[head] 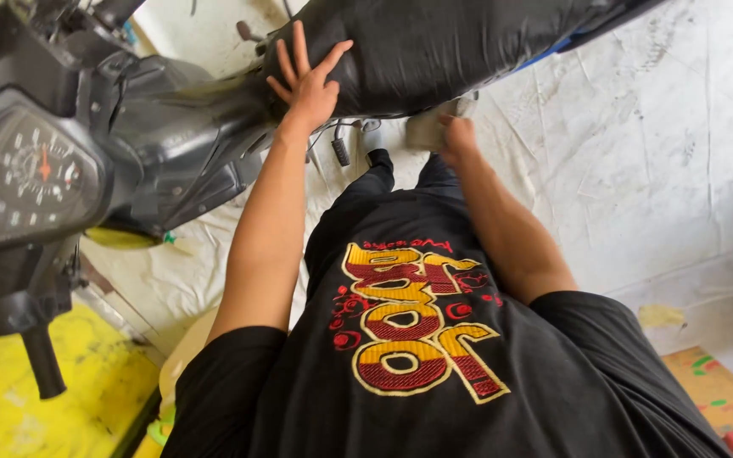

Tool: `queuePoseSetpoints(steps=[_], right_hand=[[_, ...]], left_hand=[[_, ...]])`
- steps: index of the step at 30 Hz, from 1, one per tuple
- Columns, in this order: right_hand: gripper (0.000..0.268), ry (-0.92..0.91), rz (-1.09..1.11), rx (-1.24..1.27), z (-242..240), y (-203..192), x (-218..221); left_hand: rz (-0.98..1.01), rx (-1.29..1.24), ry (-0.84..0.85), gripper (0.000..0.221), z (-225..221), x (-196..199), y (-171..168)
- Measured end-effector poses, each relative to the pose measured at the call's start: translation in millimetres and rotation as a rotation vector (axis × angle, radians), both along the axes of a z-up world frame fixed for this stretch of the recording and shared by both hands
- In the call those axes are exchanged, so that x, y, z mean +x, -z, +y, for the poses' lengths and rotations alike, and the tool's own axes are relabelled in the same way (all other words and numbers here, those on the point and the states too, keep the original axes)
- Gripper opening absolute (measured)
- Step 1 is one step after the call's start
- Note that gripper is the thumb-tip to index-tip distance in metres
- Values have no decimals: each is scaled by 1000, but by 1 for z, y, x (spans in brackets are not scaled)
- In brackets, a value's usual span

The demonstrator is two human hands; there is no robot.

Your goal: The person cleans the black seat of a motorcycle using a white cloth. They wipe the surface repeatedly with their right hand while holding the seat with their left hand. The camera angle is a first-person view looking down at the task.

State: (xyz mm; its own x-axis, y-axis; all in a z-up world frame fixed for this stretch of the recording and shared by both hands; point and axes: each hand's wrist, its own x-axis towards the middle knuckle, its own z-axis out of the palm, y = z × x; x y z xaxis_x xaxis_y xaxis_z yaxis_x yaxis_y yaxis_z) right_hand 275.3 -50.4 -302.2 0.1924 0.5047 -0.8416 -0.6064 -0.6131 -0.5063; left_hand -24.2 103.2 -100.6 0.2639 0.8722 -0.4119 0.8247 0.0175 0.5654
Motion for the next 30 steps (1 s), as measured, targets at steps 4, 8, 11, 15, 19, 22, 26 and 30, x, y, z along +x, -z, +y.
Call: queuePoseSetpoints(steps=[4,8,11,15,19,22,26,30], right_hand=[[25,344,103,84,39,-65,-40],[19,452,147,318,59,-107,-18],[17,268,-207,607,84,-176,-9],[30,-363,-1150,1003,85,-235,-9],[29,-1342,-1399,838,28,-174,-11],[29,-1226,-1237,611,-46,-66,38],[35,-515,-898,69,-72,-13,105],[25,174,-69,-61,-23,-82,125]], left_hand=[[-21,-20,16,78,-1,-4,1],[-23,-67,-2,78,6,-1,-8],[-14,-102,3,79,2,-5,-13],[-2,-127,-4,79,7,4,-23],[7,-146,-42,78,8,3,-24],[-1,-156,-73,78,9,4,-26],[34,-190,-149,63,15,21,-36],[248,-169,-249,40,15,64,-43]])
